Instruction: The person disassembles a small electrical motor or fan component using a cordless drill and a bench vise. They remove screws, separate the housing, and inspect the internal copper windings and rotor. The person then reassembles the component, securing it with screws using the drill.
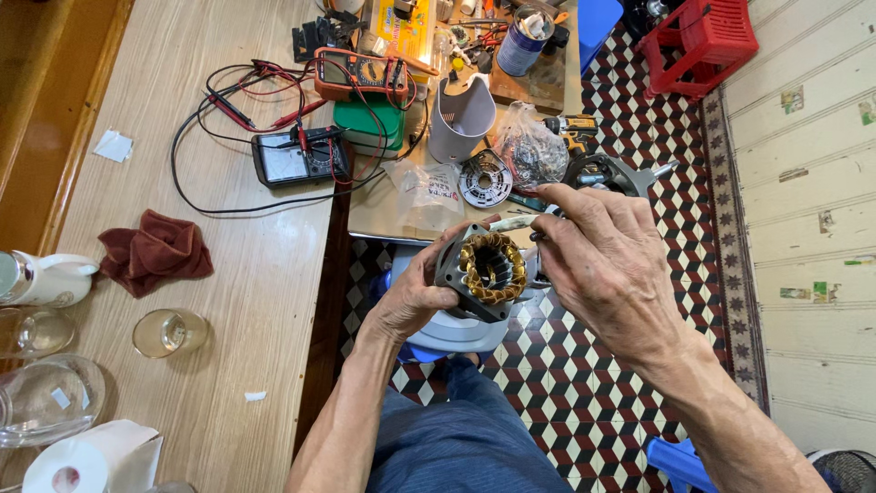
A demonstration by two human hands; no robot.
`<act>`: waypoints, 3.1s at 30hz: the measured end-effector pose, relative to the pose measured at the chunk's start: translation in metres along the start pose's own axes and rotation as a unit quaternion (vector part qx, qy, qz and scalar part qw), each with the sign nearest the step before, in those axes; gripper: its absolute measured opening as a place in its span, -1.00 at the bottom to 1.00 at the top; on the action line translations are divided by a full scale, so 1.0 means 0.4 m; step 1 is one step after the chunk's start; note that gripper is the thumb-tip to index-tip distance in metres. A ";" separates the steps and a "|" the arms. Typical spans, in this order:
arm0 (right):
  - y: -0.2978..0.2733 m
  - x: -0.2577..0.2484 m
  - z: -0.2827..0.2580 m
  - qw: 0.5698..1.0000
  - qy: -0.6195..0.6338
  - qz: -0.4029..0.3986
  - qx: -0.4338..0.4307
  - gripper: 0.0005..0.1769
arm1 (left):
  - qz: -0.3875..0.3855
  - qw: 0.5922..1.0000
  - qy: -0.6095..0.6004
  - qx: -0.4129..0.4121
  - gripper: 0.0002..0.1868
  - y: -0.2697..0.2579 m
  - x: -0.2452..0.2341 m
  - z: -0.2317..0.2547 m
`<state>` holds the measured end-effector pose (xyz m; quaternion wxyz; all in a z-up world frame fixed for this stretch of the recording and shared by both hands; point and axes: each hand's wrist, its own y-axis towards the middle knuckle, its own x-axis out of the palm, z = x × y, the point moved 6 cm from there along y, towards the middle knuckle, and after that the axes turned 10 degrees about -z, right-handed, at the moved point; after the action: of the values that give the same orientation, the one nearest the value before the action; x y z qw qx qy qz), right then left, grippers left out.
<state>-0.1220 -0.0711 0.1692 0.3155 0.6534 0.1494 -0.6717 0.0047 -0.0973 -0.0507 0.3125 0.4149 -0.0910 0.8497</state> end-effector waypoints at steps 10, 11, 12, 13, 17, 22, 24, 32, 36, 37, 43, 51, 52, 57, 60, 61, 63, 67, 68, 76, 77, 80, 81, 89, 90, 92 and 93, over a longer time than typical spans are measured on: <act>0.001 -0.012 0.025 0.999 -0.049 0.003 -0.011 -0.66 | -0.012 1.000 0.016 -0.005 0.33 0.007 0.017 0.021; -0.005 -0.018 0.027 0.999 -0.047 0.003 -0.007 -0.62 | -0.014 1.000 0.019 -0.003 0.31 0.007 0.024 0.028; -0.017 -0.030 0.029 0.999 -0.044 0.003 -0.003 -0.57 | -0.006 1.000 0.029 -0.002 0.29 0.007 0.031 0.038; -0.027 -0.039 0.030 0.999 -0.042 0.003 0.002 -0.52 | 0.002 0.999 0.039 -0.001 0.27 0.005 0.039 0.049; -0.088 -0.106 0.111 0.986 0.086 0.094 0.107 -0.60 | 0.011 0.997 0.077 0.008 0.16 -0.001 0.084 0.100; -0.115 0.005 0.327 0.881 0.333 0.072 0.329 -0.66 | 0.030 0.984 0.175 0.018 0.08 -0.002 0.142 0.143; -0.114 0.067 0.366 0.839 0.439 0.046 0.318 -0.67 | 0.039 0.973 0.224 0.035 0.06 0.002 0.157 0.156; -0.126 0.185 0.464 0.745 0.590 -0.051 0.307 -0.70 | 0.071 0.972 0.220 0.045 0.13 0.023 0.163 0.145; -0.118 0.213 0.474 0.696 0.662 -0.117 0.254 -0.72 | 0.071 0.963 0.253 0.058 0.14 0.024 0.151 0.135; -0.115 0.218 0.476 0.673 0.688 -0.122 0.243 -0.73 | 0.081 0.966 0.238 0.060 0.16 0.022 0.143 0.128; -0.104 0.234 0.491 0.677 0.679 -0.194 0.207 -0.73 | 0.124 0.970 0.195 0.073 0.23 0.019 0.112 0.106; -0.098 0.243 0.503 0.716 0.618 -0.256 0.202 -0.73 | 0.123 0.982 0.125 0.074 0.26 0.020 0.070 0.086; -0.101 0.252 0.505 0.714 0.611 -0.266 0.213 -0.72 | 0.119 0.981 0.131 0.074 0.26 0.022 0.068 0.089; -0.103 0.268 0.513 0.724 0.619 -0.262 0.156 -0.72 | 0.137 0.975 0.161 0.071 0.24 0.023 0.072 0.105; -0.097 0.269 0.514 0.734 0.604 -0.267 0.159 -0.74 | 0.138 0.965 0.213 0.060 0.22 0.027 0.107 0.137; -0.093 0.267 0.515 0.741 0.594 -0.269 0.161 -0.75 | 0.144 0.960 0.234 0.051 0.21 0.027 0.124 0.148; -0.078 0.254 0.508 0.733 0.613 -0.258 0.143 -0.73 | 0.145 0.949 0.277 0.038 0.18 0.033 0.165 0.173; -0.064 0.233 0.501 0.722 0.636 -0.245 0.122 -0.71 | 0.145 0.913 0.382 0.008 0.09 0.051 0.243 0.219; -0.061 0.233 0.500 0.717 0.640 -0.250 0.121 -0.71 | 0.149 0.898 0.413 -0.001 0.07 0.054 0.261 0.230; -0.050 0.241 0.499 0.698 0.666 -0.248 0.088 -0.71 | 0.201 0.790 0.574 -0.078 -0.03 0.089 0.379 0.261; -0.052 0.245 0.501 0.695 0.666 -0.254 0.093 -0.71 | 0.210 0.771 0.595 -0.086 -0.03 0.092 0.388 0.264; -0.055 0.252 0.506 0.694 0.664 -0.262 0.090 -0.71 | 0.233 0.763 0.595 -0.099 -0.04 0.097 0.408 0.261; -0.051 0.249 0.505 0.700 0.662 -0.258 0.076 -0.71 | 0.228 0.755 0.608 -0.092 -0.04 0.100 0.417 0.261; -0.040 0.234 0.500 0.711 0.657 -0.244 0.057 -0.70 | 0.276 0.751 0.589 -0.115 -0.03 0.096 0.422 0.257; -0.039 0.231 0.499 0.707 0.664 -0.241 0.048 -0.70 | 0.268 0.745 0.602 -0.107 -0.04 0.101 0.425 0.258; -0.037 0.230 0.498 0.702 0.670 -0.237 0.043 -0.71 | 0.251 0.731 0.628 -0.091 -0.07 0.110 0.432 0.257; -0.037 0.232 0.498 0.701 0.671 -0.237 0.047 -0.71 | 0.254 0.737 0.621 -0.085 -0.06 0.108 0.433 0.255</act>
<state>-0.2824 -0.2032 0.0961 -0.0686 0.8882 0.4397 -0.1141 -0.0353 -0.0948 0.1508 0.1059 -0.2717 -0.0509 0.9552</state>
